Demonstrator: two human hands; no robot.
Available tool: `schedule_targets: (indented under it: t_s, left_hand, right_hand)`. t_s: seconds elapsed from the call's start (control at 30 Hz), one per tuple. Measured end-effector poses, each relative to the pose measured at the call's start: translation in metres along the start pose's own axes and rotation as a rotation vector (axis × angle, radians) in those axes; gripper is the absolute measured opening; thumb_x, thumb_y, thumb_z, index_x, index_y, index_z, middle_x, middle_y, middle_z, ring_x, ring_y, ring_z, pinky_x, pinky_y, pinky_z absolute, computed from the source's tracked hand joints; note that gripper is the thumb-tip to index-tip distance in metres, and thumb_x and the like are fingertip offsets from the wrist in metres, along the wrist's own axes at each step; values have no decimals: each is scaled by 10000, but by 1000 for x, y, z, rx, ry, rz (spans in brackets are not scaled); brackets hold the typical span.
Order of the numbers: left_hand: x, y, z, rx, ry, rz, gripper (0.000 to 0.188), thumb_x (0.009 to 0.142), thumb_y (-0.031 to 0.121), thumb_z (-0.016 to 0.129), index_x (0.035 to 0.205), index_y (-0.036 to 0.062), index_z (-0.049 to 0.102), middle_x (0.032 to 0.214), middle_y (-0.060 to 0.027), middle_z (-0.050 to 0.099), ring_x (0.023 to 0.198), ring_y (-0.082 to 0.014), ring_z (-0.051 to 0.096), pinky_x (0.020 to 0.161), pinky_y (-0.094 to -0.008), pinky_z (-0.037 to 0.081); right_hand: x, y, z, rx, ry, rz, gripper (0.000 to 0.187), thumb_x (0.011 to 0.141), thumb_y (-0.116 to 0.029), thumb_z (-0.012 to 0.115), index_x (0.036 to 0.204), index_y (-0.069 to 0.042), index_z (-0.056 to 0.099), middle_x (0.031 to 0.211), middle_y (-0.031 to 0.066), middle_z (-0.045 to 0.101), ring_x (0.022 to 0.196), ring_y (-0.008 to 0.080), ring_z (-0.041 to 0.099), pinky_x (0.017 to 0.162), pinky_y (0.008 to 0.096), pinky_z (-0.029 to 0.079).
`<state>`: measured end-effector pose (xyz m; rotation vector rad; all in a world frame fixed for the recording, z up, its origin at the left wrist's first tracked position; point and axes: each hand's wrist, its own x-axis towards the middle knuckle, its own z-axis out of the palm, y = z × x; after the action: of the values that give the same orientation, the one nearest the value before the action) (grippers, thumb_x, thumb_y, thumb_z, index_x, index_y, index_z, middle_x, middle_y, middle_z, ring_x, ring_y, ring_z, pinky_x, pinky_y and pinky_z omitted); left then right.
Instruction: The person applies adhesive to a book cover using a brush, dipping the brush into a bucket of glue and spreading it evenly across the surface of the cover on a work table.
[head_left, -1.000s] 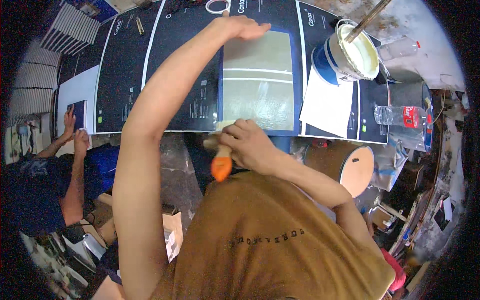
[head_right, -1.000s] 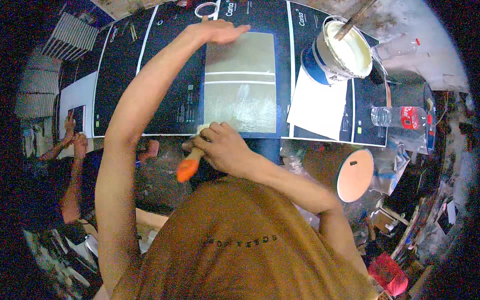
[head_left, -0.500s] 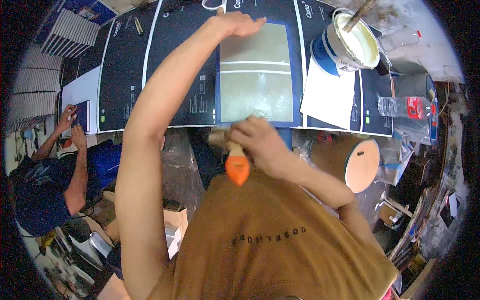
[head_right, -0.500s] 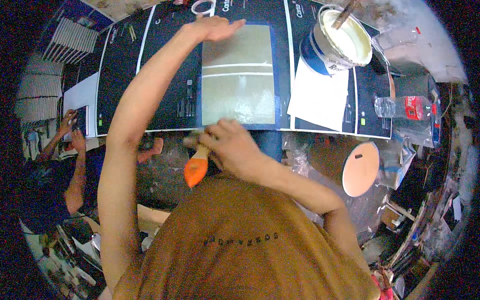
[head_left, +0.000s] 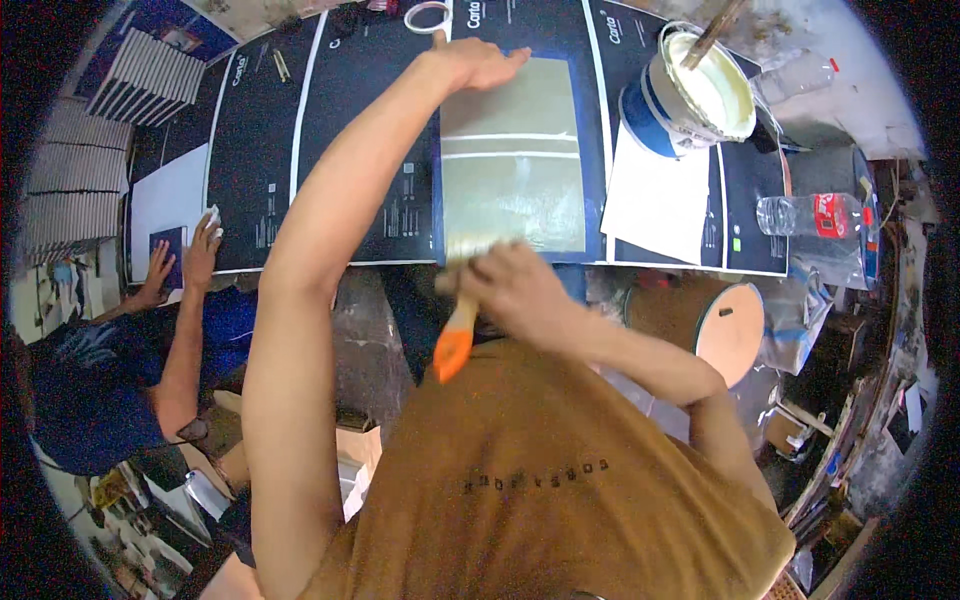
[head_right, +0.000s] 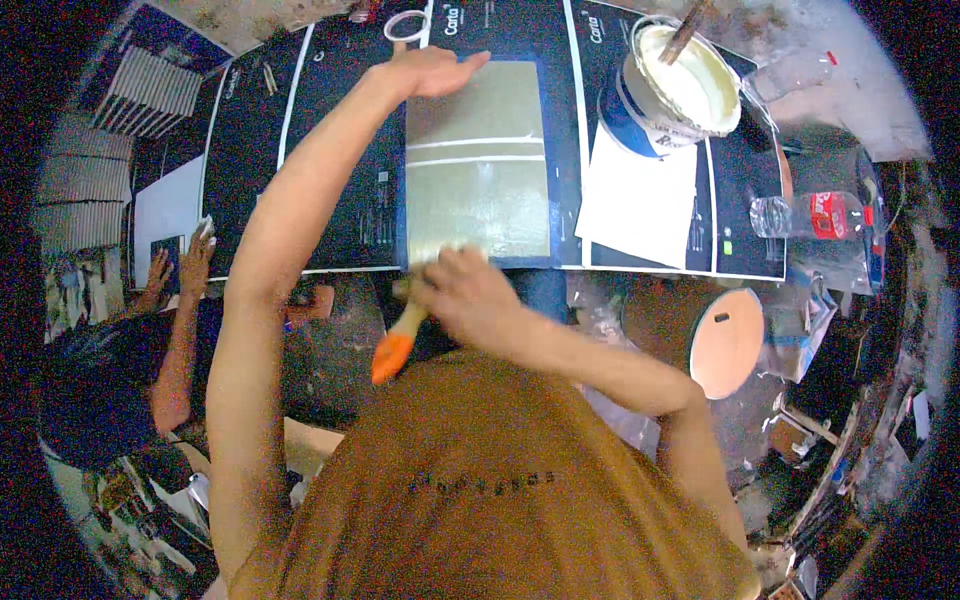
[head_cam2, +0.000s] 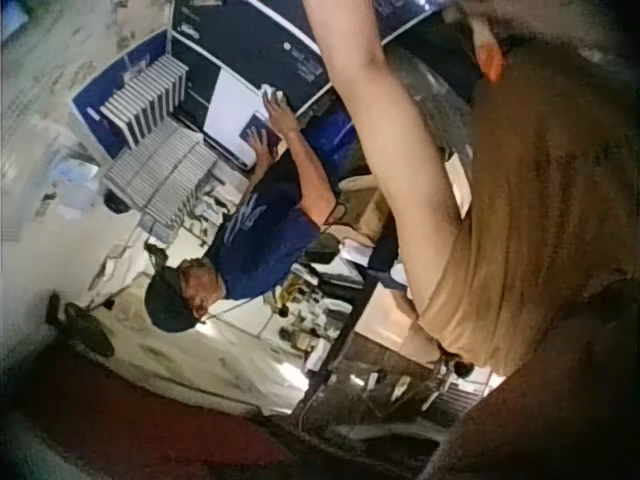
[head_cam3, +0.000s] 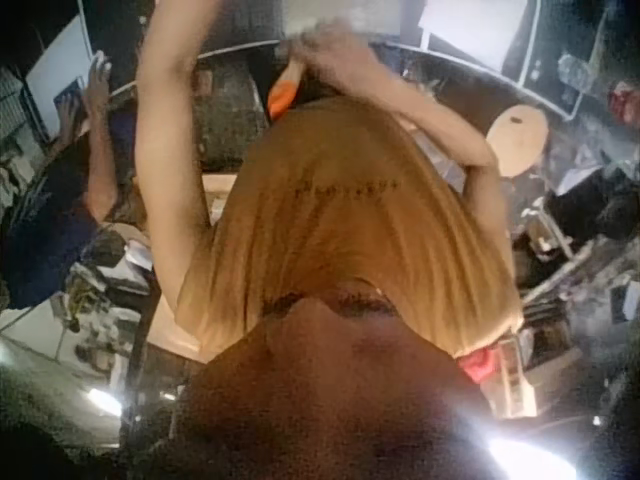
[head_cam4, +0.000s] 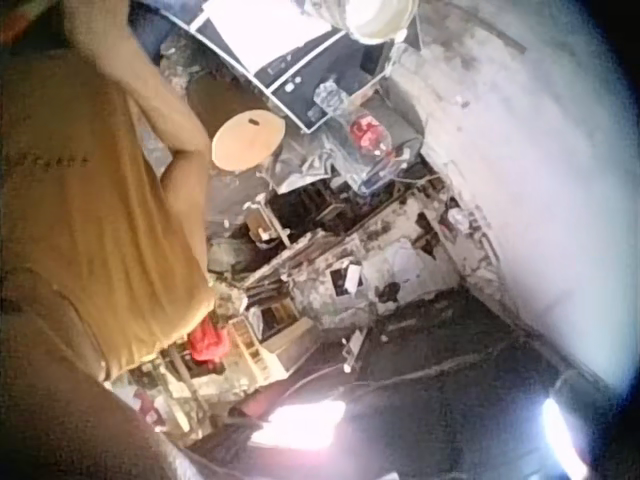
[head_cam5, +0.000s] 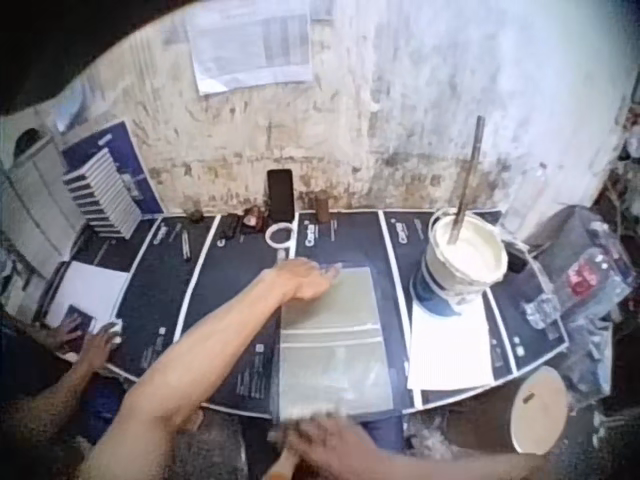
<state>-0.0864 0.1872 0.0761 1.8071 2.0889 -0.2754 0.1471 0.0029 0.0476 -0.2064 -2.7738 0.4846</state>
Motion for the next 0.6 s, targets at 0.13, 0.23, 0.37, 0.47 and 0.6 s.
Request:
schedule_targets:
  t_s: [0.13,0.23,0.37,0.47,0.6]
  left_hand:
    - [-5,2,3,-46,-33,54,809,964,633,133,1311,55,579,1408,-172,507,1365,-353,406,1119,-657,108]
    - [-6,3,6,-46,10,57,900,948,683,129,1253,-14,610,1367,-204,539,1337,-367,443,1110,-656,133]
    - [5,-3,16,-50,91,52,887,951,676,139,1231,-9,628,1360,-198,547,1321,-366,463,1106,-661,134]
    - [0,1,10,-54,33,71,876,950,676,141,1215,11,644,1358,-196,549,1319,-367,465,1106,-665,124]
    - [-6,1,9,-68,23,59,858,950,669,140,1194,34,663,1356,-192,552,1329,-364,456,1103,-665,113]
  right_hand:
    - [16,-4,-29,121,-60,79,324,798,-158,584,1117,-146,637,935,69,602,927,261,571,824,395,445]
    - [45,26,-19,85,292,161,268,810,-139,573,1071,-125,630,895,85,590,901,284,569,759,405,465]
    - [29,-8,19,140,13,127,218,814,-144,564,1018,-111,635,896,97,589,892,292,577,745,418,469]
    - [7,-35,4,157,-54,75,270,796,-136,572,1059,-117,632,921,90,598,893,286,569,758,418,467]
    - [39,1,-29,149,229,114,401,707,-82,628,1107,-116,608,926,106,548,880,299,523,733,407,434]
